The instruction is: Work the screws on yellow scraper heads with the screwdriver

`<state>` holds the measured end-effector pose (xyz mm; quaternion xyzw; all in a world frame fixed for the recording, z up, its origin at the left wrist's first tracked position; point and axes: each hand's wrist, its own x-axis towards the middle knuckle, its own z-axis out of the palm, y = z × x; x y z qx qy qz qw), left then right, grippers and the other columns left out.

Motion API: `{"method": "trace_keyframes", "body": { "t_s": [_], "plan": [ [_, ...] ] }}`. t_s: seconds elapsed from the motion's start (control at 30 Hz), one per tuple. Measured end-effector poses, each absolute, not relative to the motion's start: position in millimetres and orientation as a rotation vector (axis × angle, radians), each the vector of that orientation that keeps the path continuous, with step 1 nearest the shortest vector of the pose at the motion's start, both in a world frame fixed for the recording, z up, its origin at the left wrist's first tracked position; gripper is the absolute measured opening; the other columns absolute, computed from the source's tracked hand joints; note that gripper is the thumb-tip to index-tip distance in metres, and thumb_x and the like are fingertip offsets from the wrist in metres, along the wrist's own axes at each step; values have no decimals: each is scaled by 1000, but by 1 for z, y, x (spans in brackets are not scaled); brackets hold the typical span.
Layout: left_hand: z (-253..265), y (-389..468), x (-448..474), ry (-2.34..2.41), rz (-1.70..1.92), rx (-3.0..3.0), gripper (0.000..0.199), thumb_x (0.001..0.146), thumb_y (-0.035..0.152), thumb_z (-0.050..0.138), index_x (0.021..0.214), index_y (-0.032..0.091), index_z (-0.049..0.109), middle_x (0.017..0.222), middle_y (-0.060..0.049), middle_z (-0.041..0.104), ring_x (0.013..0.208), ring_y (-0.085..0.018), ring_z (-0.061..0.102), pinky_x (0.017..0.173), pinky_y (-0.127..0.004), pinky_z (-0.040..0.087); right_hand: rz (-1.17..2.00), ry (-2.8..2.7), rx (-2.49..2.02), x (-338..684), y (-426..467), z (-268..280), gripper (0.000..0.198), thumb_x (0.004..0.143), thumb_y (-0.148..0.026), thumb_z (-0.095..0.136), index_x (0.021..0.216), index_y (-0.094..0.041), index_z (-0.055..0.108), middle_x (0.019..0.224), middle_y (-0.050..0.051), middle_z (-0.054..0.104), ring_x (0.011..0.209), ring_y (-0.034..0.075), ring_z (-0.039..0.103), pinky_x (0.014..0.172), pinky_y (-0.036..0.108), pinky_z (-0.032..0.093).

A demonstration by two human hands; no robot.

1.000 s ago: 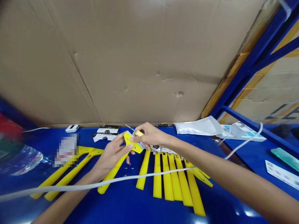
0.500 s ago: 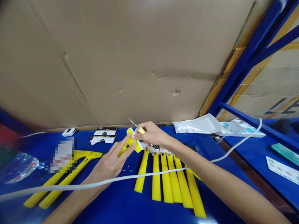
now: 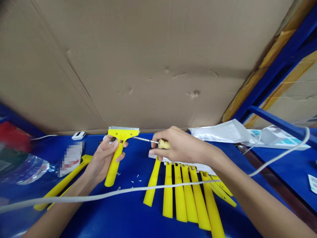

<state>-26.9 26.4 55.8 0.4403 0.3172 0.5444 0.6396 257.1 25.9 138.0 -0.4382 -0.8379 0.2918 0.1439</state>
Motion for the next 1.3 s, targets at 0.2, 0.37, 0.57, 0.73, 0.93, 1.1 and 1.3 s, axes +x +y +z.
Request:
{"method": "trace_keyframes", "body": {
  "t_s": [0.2,0.37,0.57,0.73,0.93,1.1,1.3],
  "plan": [
    [58,26,-29,606,1267,902,42,88,12,76,124,26,60,110,-5,67,86,-16,65,50,-20,47,657,-2674,-1093,254,25,118,15,102,-30,65,99,-22,77,101,4,81,88,19,73,76,30,47],
    [56,26,-30,577,1261,920,40,89,12,74,124,27,62,110,-5,65,85,-17,64,49,-21,46,502,-2885,-982,238,25,101,12,98,-16,67,105,-19,75,109,9,74,98,24,69,77,33,47],
    [54,29,-30,636,1269,930,25,92,13,71,114,23,64,109,-6,64,87,-17,61,51,-21,47,512,-3045,-968,211,19,97,13,96,-11,68,104,-17,75,103,8,69,85,22,65,65,32,37],
    [50,32,-28,699,1301,913,21,92,11,70,110,22,64,113,-8,64,90,-17,61,53,-21,48,655,-3011,-864,197,20,76,11,95,-25,78,104,-18,76,102,7,70,85,20,65,64,29,36],
    [47,33,-25,735,1287,876,20,89,10,74,101,22,63,114,-7,66,93,-18,64,55,-21,49,677,-3010,-844,193,23,54,9,97,-17,68,102,-20,75,102,3,72,77,16,65,55,29,28],
    [44,32,-23,761,1280,863,21,90,11,73,107,22,66,112,-7,66,92,-17,63,54,-21,49,317,-3082,-720,194,18,48,13,99,-10,60,101,-17,71,105,6,72,73,16,64,51,34,20],
    [44,33,-23,799,1284,837,22,89,14,75,108,21,66,106,-7,67,88,-17,63,54,-21,49,249,-3022,-709,201,21,60,13,105,-12,54,106,-13,67,96,7,72,65,16,60,52,33,28]
  ]
}}
